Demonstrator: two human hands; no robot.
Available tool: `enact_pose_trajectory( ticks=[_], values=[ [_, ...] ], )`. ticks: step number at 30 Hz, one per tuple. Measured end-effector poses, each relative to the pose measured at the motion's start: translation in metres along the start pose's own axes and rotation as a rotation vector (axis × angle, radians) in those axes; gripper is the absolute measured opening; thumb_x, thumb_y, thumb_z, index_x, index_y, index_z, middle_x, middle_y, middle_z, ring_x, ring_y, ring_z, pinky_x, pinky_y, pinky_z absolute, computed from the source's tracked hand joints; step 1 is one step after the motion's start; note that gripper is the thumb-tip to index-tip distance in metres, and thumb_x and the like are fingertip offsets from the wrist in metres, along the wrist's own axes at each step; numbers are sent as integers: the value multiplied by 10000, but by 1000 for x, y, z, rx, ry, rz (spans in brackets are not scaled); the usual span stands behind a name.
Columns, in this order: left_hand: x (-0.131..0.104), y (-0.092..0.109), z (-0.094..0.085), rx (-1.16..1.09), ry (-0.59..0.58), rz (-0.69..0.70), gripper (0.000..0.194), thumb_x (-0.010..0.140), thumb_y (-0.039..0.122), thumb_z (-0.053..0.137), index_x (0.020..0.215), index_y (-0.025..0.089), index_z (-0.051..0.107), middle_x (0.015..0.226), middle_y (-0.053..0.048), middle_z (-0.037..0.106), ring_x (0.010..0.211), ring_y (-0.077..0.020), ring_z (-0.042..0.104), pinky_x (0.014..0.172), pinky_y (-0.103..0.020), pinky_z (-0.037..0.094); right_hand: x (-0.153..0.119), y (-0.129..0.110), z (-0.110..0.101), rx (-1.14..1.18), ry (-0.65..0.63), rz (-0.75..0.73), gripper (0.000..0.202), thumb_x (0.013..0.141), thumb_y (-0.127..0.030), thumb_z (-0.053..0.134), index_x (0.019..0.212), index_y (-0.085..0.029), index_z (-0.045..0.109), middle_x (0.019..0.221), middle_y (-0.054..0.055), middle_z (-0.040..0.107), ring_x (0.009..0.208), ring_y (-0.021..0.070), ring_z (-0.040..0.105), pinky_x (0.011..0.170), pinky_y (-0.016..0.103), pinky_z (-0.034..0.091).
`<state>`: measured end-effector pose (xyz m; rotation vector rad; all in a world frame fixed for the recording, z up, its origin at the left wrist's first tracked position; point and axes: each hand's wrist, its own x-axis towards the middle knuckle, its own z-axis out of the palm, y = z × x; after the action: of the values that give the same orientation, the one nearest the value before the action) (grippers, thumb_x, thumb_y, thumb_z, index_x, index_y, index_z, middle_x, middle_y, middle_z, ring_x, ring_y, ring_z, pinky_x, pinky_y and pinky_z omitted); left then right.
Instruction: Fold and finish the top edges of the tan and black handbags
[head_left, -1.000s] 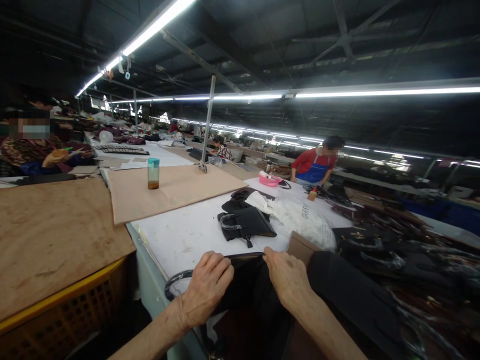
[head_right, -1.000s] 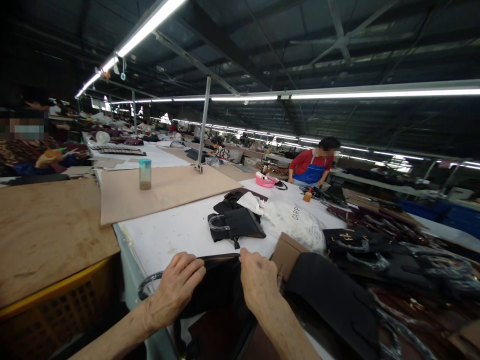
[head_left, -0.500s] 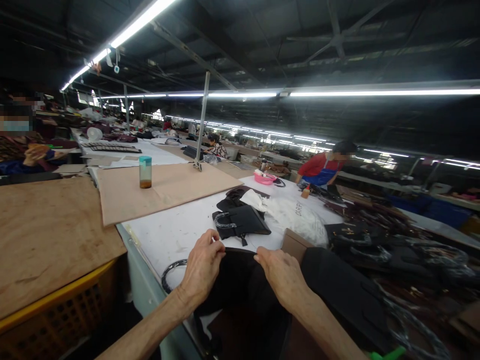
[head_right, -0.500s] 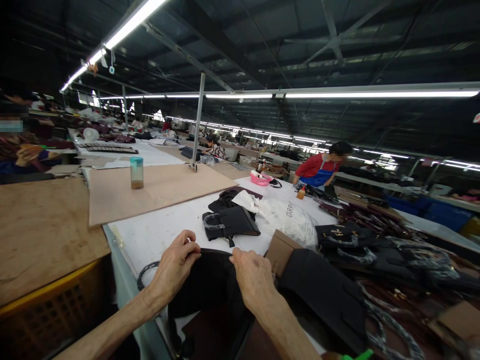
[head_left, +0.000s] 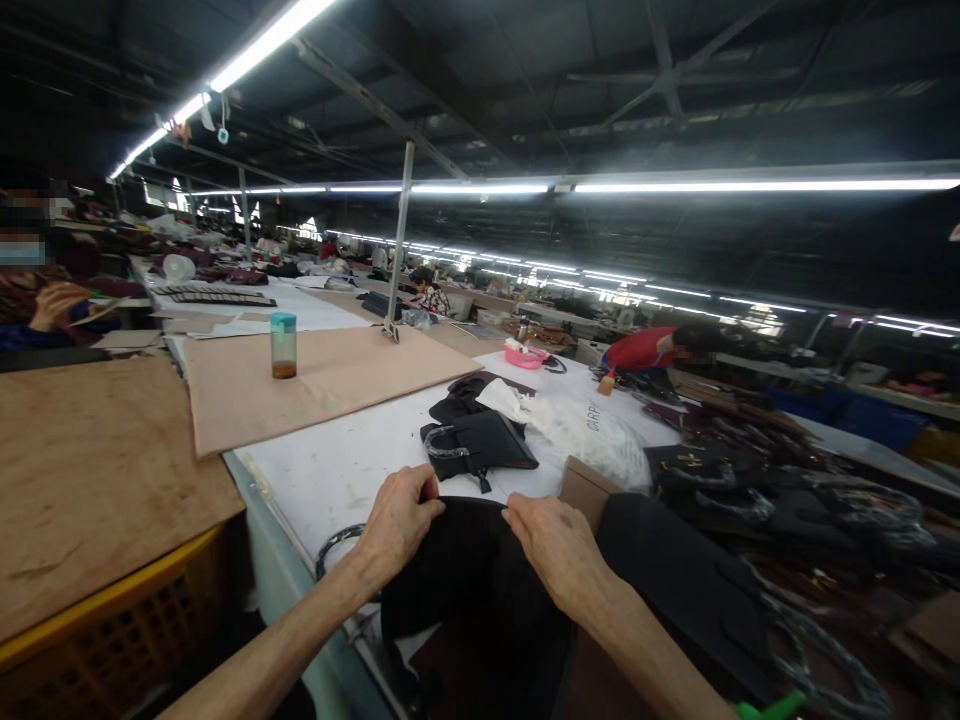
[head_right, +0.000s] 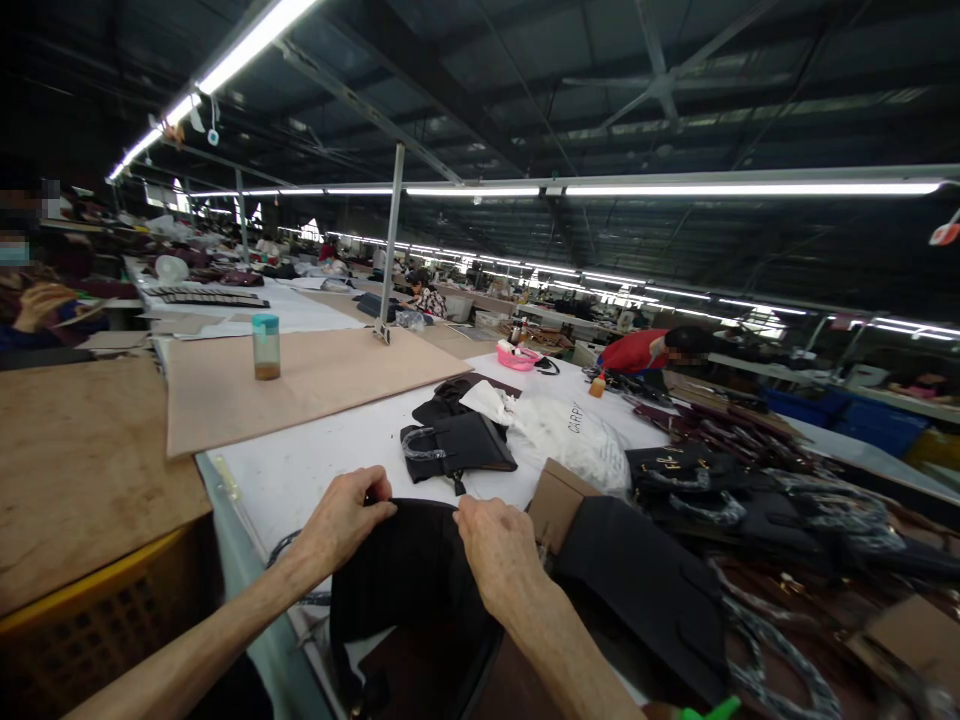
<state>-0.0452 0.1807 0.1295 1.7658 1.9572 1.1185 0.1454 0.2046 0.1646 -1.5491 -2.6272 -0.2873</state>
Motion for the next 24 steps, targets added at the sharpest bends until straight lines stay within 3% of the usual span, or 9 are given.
enact_pose_trajectory(
  ticks=[7, 15, 24],
  values=[
    [-2, 1, -5, -6, -85, 66, 165, 658, 122, 518, 784, 203, 589, 739, 7, 572, 726, -153, 490, 659, -253, 327, 9, -11, -3, 18, 9, -42, 135, 846, -247, 484, 811, -219, 611, 772, 40, 665, 716, 213, 618, 553, 279, 307],
    [4, 3, -8, 99, -201, 134, 151, 720, 206, 516, 752, 228, 662, 829, -2, 613, 830, -176, 528, 693, -262, 329, 18, -1, -2, 101, 9, -117, 219, 852, -342, 491, 719, -231, 624, 716, 6, 660, 730, 173, 605, 584, 251, 319],
    [-5, 7, -2, 148, -121, 120, 151, 720, 173, 504, 706, 223, 646, 799, 13, 611, 824, -158, 526, 667, -252, 316, 22, -8, 2, 141, 13, -170, 236, 841, -327, 501, 704, -191, 636, 696, 58, 658, 667, 182, 585, 554, 270, 266]
  ],
)
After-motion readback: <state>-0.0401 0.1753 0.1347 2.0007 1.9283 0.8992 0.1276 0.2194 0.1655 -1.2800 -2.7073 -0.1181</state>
